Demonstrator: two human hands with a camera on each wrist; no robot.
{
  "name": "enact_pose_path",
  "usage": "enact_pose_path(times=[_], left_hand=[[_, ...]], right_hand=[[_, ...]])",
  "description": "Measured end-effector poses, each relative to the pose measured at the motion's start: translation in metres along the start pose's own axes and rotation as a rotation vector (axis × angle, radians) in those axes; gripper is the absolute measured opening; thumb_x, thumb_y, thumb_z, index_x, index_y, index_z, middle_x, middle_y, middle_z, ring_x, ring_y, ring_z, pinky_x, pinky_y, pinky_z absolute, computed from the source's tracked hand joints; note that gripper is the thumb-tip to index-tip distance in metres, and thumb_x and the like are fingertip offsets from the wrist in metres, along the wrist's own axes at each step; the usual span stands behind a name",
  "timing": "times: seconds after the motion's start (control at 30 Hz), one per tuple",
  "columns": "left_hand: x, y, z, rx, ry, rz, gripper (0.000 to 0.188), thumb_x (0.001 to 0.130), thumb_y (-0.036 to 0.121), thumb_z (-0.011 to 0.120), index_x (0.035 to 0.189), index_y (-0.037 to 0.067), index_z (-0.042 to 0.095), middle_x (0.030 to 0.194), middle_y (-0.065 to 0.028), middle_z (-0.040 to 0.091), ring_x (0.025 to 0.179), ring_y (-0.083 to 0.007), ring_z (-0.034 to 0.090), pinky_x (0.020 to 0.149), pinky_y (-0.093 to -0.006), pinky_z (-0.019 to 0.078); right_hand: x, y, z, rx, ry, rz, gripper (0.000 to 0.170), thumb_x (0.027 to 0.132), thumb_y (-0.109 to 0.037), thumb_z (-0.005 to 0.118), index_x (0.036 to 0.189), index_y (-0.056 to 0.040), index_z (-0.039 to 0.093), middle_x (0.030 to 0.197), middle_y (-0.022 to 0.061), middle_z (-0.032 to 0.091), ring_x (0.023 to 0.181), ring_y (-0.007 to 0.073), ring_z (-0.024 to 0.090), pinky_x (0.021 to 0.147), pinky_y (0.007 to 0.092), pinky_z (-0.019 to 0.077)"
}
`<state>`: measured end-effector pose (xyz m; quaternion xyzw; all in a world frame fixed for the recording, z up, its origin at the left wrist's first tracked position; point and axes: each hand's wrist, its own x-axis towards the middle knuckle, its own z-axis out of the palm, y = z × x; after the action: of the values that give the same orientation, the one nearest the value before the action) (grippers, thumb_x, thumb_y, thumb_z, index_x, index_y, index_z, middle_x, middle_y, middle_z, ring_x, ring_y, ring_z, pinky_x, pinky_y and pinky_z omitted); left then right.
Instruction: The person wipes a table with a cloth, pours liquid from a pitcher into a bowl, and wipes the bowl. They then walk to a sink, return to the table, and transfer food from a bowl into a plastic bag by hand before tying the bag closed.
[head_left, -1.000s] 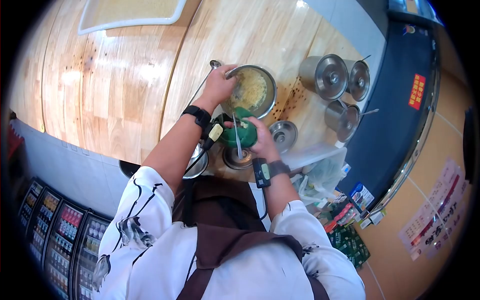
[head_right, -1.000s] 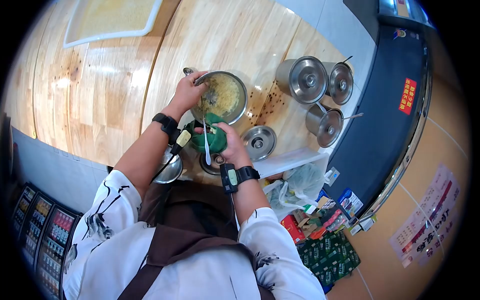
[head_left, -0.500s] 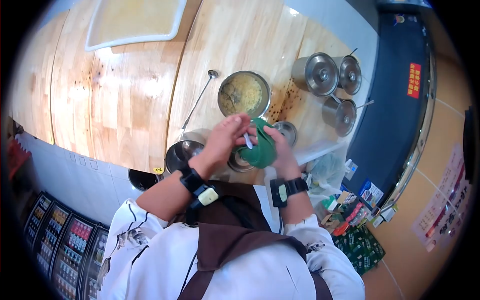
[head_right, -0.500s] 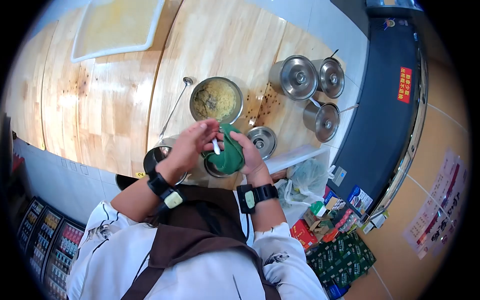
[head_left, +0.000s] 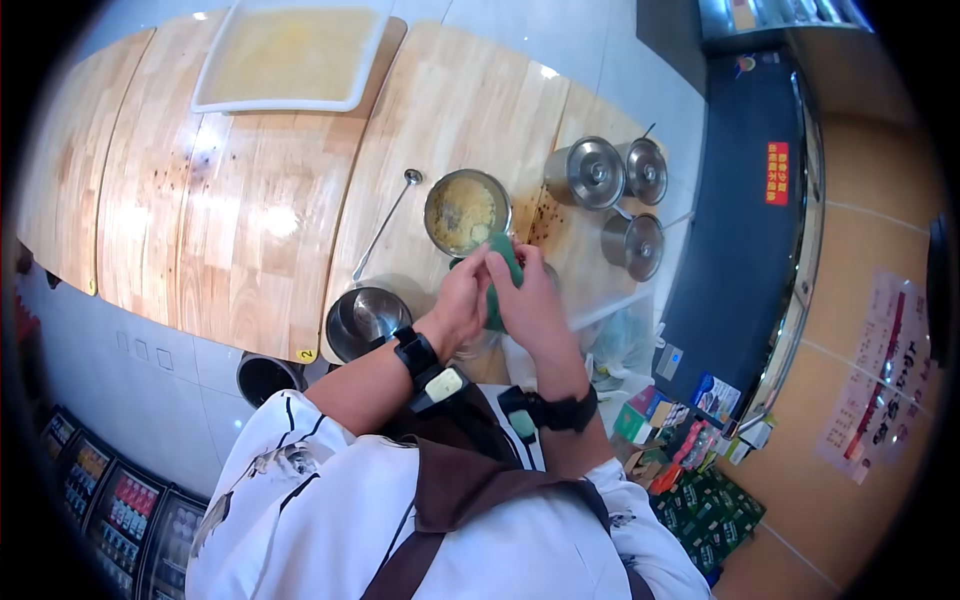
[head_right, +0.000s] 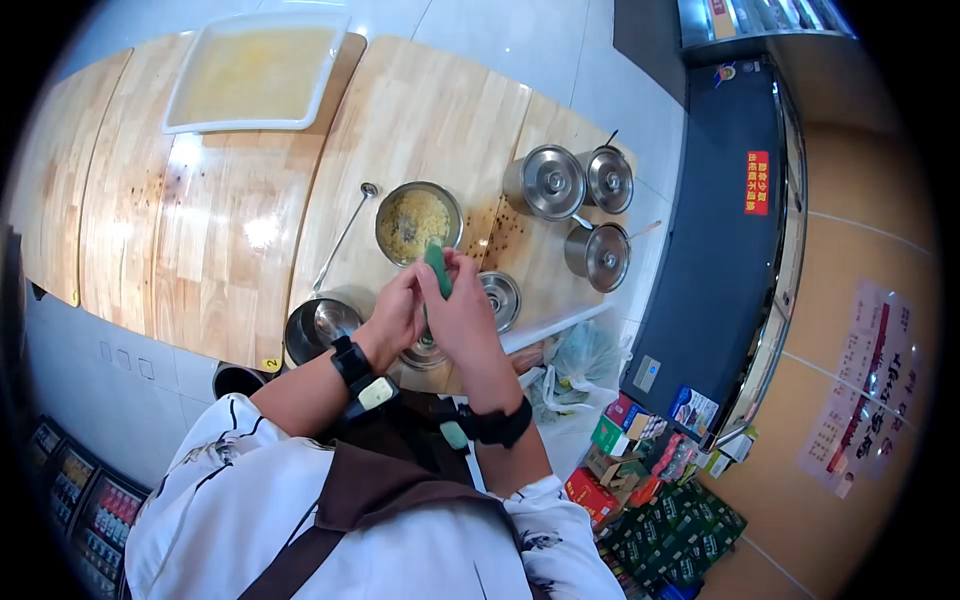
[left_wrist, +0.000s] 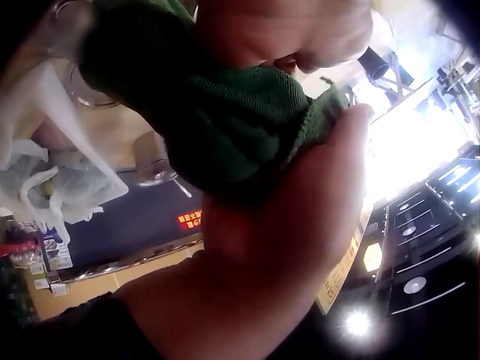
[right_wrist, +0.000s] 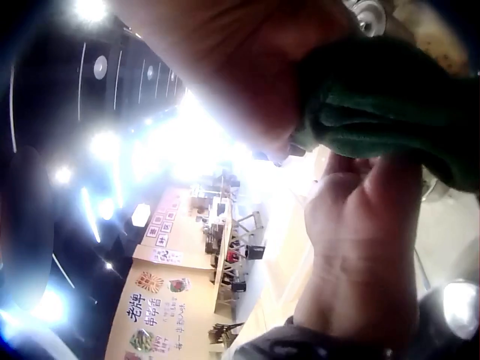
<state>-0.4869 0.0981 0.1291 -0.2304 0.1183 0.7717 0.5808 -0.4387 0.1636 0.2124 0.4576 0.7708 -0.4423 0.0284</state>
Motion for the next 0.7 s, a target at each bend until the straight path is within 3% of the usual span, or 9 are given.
enact_pose_path(times=[0.1, 0.17, 0.2, 0.37, 0.43, 0.5, 0.53, 0.63, 0.7], left_hand=[[0.029, 0.009, -0.042, -0.033, -0.071, 0.017, 0.032, 0.094, 0.021, 0.035, 0.112, -0.001, 0.051, 0.109, -0.0132, 0.057, 0.102, -0.0244, 0.055, 0.093, -0.034, 0.0436], [0.022, 0.023, -0.03, -0.015, -0.121, 0.026, 0.029, 0.088, 0.014, 0.04, 0.11, -0.001, 0.051, 0.107, -0.0126, 0.057, 0.102, -0.0237, 0.054, 0.092, -0.0329, 0.0427], [0.025, 0.029, -0.032, -0.031, -0.114, 0.034, 0.03, 0.089, 0.015, 0.04, 0.111, -0.002, 0.051, 0.108, -0.0131, 0.056, 0.103, -0.0242, 0.054, 0.093, -0.0336, 0.0427], [0.017, 0.044, -0.032, -0.108, -0.153, -0.039, 0.033, 0.091, 0.019, 0.039, 0.113, -0.004, 0.05, 0.114, -0.0153, 0.054, 0.106, -0.0253, 0.053, 0.095, -0.0352, 0.0419], [0.004, 0.049, -0.025, -0.106, -0.295, -0.157, 0.036, 0.093, 0.022, 0.038, 0.114, -0.005, 0.049, 0.117, -0.0164, 0.053, 0.108, -0.0258, 0.052, 0.096, -0.0357, 0.0412], [-0.006, 0.05, -0.024, -0.122, -0.397, -0.201, 0.036, 0.093, 0.022, 0.037, 0.115, -0.005, 0.049, 0.118, -0.0166, 0.053, 0.109, -0.0259, 0.052, 0.096, -0.0358, 0.0411], [-0.011, 0.05, -0.022, -0.141, -0.497, -0.241, 0.037, 0.094, 0.023, 0.037, 0.115, -0.005, 0.048, 0.119, -0.0169, 0.052, 0.109, -0.0261, 0.052, 0.097, -0.0359, 0.041], [-0.04, 0.048, -0.004, -0.079, -0.302, -0.225, 0.037, 0.094, 0.023, 0.037, 0.115, -0.005, 0.048, 0.118, -0.0174, 0.053, 0.108, -0.0263, 0.053, 0.096, -0.0364, 0.0411], [-0.057, 0.043, 0.006, -0.098, -0.264, -0.242, 0.036, 0.094, 0.023, 0.037, 0.115, -0.005, 0.049, 0.115, -0.0163, 0.055, 0.106, -0.0256, 0.054, 0.095, -0.036, 0.0416]], right_hand=[[0.016, -0.004, 0.02, -0.101, 0.017, -0.081, 0.047, 0.085, -0.041, 0.055, 0.113, -0.0047, 0.045, 0.107, 0.0238, 0.055, 0.094, 0.0387, 0.056, 0.082, 0.0411, 0.0446], [0.024, -0.004, 0.032, -0.232, 0.014, -0.158, 0.048, 0.085, -0.04, 0.055, 0.113, -0.0039, 0.043, 0.116, 0.0279, 0.047, 0.09, 0.0424, 0.056, 0.08, 0.0452, 0.0451], [0.025, -0.013, 0.03, -0.279, -0.058, -0.084, 0.055, 0.084, -0.041, 0.055, 0.122, -0.0051, 0.038, 0.125, 0.0301, 0.037, 0.091, 0.0439, 0.055, 0.078, 0.0479, 0.046], [0.008, -0.014, 0.043, -0.463, 0.144, -0.204, 0.072, 0.081, -0.043, 0.058, 0.135, -0.0075, 0.025, 0.127, 0.0291, 0.034, 0.094, 0.0427, 0.055, 0.075, 0.0476, 0.048], [-0.001, -0.015, 0.041, -0.45, 0.156, -0.243, 0.079, 0.079, -0.044, 0.061, 0.137, -0.0081, 0.021, 0.127, 0.0281, 0.034, 0.095, 0.0418, 0.055, 0.074, 0.0471, 0.0486], [-0.009, -0.012, 0.039, -0.368, 0.253, -0.489, 0.085, 0.073, -0.042, 0.068, 0.136, -0.007, 0.024, 0.123, 0.023, 0.039, 0.094, 0.038, 0.056, 0.072, 0.0448, 0.0498], [-0.011, -0.009, 0.036, -0.364, 0.261, -0.488, 0.085, 0.073, -0.042, 0.068, 0.136, -0.007, 0.024, 0.123, 0.023, 0.039, 0.094, 0.038, 0.056, 0.072, 0.0448, 0.0498], [-0.026, -0.006, 0.023, -0.318, 0.27, -0.678, 0.085, 0.067, -0.038, 0.074, 0.133, -0.007, 0.03, 0.116, 0.0177, 0.044, 0.093, 0.0338, 0.057, 0.07, 0.0414, 0.0507], [-0.041, -0.016, 0.011, -0.3, 0.227, -0.811, 0.074, 0.066, -0.031, 0.074, 0.127, -0.0062, 0.038, 0.109, 0.016, 0.047, 0.09, 0.0312, 0.057, 0.068, 0.0375, 0.051]])
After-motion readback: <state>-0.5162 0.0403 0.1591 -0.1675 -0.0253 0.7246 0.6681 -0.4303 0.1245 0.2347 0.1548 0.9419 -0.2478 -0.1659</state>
